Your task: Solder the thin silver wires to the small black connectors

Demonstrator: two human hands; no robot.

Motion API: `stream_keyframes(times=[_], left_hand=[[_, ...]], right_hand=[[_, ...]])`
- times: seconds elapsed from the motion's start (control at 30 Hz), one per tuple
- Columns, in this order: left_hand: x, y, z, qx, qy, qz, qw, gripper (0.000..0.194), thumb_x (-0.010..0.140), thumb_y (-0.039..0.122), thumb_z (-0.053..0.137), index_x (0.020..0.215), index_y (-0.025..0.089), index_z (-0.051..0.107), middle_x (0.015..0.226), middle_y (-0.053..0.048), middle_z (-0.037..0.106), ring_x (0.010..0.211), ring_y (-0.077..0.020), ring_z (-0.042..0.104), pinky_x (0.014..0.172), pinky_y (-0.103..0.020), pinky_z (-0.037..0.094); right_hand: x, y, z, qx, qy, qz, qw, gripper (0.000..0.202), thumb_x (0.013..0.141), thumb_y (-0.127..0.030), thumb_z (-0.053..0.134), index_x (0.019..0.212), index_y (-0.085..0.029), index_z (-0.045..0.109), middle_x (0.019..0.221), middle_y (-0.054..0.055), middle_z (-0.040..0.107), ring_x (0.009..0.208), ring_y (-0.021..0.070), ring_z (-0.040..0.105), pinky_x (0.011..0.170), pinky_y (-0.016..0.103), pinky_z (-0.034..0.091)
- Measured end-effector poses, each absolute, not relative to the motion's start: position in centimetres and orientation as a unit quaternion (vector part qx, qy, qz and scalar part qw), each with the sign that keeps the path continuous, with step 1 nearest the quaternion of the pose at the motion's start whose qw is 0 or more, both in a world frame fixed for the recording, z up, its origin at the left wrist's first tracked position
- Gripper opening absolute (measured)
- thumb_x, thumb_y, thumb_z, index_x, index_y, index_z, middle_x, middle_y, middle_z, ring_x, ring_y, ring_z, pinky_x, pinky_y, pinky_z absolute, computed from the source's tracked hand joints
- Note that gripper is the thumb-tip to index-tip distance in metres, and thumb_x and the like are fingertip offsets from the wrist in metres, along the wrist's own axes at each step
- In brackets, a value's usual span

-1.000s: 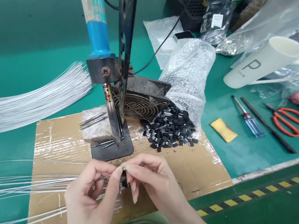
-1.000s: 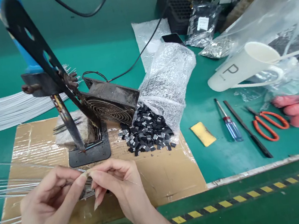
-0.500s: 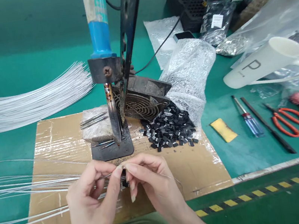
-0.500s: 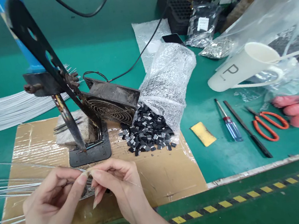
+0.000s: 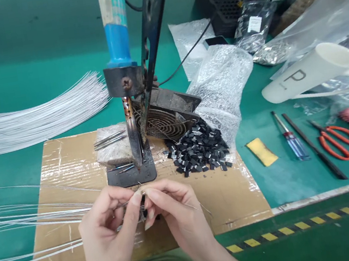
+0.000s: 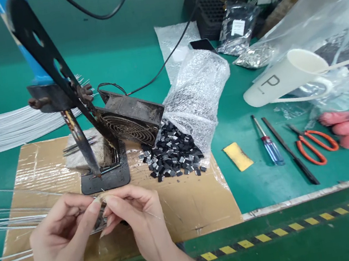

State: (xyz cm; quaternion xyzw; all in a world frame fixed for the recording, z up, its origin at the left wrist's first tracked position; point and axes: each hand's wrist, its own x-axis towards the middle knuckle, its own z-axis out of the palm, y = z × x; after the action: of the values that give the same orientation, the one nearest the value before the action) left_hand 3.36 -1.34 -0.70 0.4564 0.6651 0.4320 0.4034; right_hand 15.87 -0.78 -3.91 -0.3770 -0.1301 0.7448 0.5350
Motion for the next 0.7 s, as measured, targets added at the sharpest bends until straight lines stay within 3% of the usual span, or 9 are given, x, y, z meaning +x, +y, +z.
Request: stream_keyframes(times=[0.2,0.4,0.7], left_hand=[[2.1,-0.8,-1.0,0.539,0.636,0.404,0.377,0.012,0.09,0.024,0.075,0.079,0.021,0.071,0.063,0.005,0.072,0.046,-0.0064,0.061,0.045,-0.012,0.047],[2.8,-1.3,-0.7,0.481,0.668,0.419,0.382,0.012,0.089,0.026,0.075,0.079,0.021,0.071,0.066,0.005,0.072,0.051,-0.0071,0.063,0.05,-0.014,0.051],[3.1,-1.8,-1.1,0.463,0.675,0.424,0.388,0.015,0.089,0.032,0.077,0.081,0.022,0.07,0.067,0.003,0.071,0.051,-0.0079,0.052,0.047,-0.018,0.041]], right_hand=[[16.2,-1.2,-4.2,-0.404,-0.178,0.723,0.531,0.018,0.085,-0.04,0.092,0.091,-0.023,0.091,0.072,0.001,0.08,0.056,0.0117,0.07,0.06,0.023,0.067],[16.3,-1.5,-4.3,-0.428,-0.196,0.707,0.527,0.013,0.084,-0.035,0.093,0.086,-0.022,0.089,0.07,0.001,0.08,0.055,0.014,0.072,0.058,0.026,0.066],[16.2,-1.4,-4.5,-0.405,-0.179,0.721,0.533,0.015,0.083,-0.034,0.094,0.084,-0.022,0.087,0.069,-0.001,0.079,0.052,0.0116,0.07,0.056,0.023,0.065]])
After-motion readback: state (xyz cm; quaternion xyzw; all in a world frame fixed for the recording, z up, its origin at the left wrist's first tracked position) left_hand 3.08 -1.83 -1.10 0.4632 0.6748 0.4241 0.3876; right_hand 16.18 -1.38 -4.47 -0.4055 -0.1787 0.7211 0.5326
